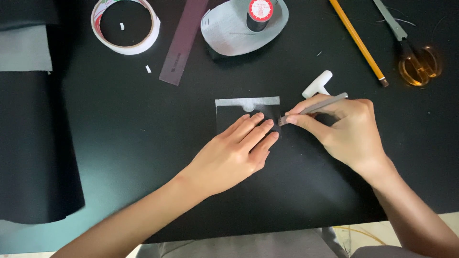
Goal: Punching stitching holes in leather using a prong punch and mallet, then applying double-sided tape for assembly.
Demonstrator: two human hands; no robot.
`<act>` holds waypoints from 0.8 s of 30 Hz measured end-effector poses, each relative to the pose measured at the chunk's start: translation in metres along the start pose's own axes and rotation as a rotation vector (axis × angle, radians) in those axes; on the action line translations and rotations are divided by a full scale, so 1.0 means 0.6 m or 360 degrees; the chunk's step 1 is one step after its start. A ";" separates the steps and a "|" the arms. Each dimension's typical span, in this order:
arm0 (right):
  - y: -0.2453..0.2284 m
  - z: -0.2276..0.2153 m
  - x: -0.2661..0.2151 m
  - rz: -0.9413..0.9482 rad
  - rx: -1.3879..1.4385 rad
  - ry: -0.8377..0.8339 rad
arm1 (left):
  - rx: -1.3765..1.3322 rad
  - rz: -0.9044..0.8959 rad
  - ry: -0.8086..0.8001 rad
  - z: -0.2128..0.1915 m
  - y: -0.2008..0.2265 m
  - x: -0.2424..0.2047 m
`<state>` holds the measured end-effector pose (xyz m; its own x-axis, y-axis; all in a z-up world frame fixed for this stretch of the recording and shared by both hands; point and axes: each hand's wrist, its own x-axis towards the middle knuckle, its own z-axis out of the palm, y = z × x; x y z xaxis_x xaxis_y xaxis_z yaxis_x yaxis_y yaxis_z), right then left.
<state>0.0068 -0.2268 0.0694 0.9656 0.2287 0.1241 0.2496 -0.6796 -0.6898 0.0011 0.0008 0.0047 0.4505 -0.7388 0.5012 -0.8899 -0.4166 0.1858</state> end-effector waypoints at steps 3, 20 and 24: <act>-0.004 0.005 -0.006 -0.0037 0.0003 0.0066 | 0.0002 -0.0004 0.0060 0.004 0.001 -0.001; -0.013 0.012 -0.011 -0.0046 -0.0144 0.0089 | 0.0021 0.0002 -0.0032 0.006 0.002 -0.002; -0.015 0.013 -0.013 -0.0038 -0.0192 0.0069 | 0.0026 0.0005 -0.0052 0.004 0.001 -0.002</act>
<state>-0.0036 -0.2170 0.0688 0.9608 0.2173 0.1720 0.2771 -0.7537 -0.5960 -0.0002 0.0001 0.0018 0.4503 -0.7570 0.4735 -0.8900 -0.4229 0.1704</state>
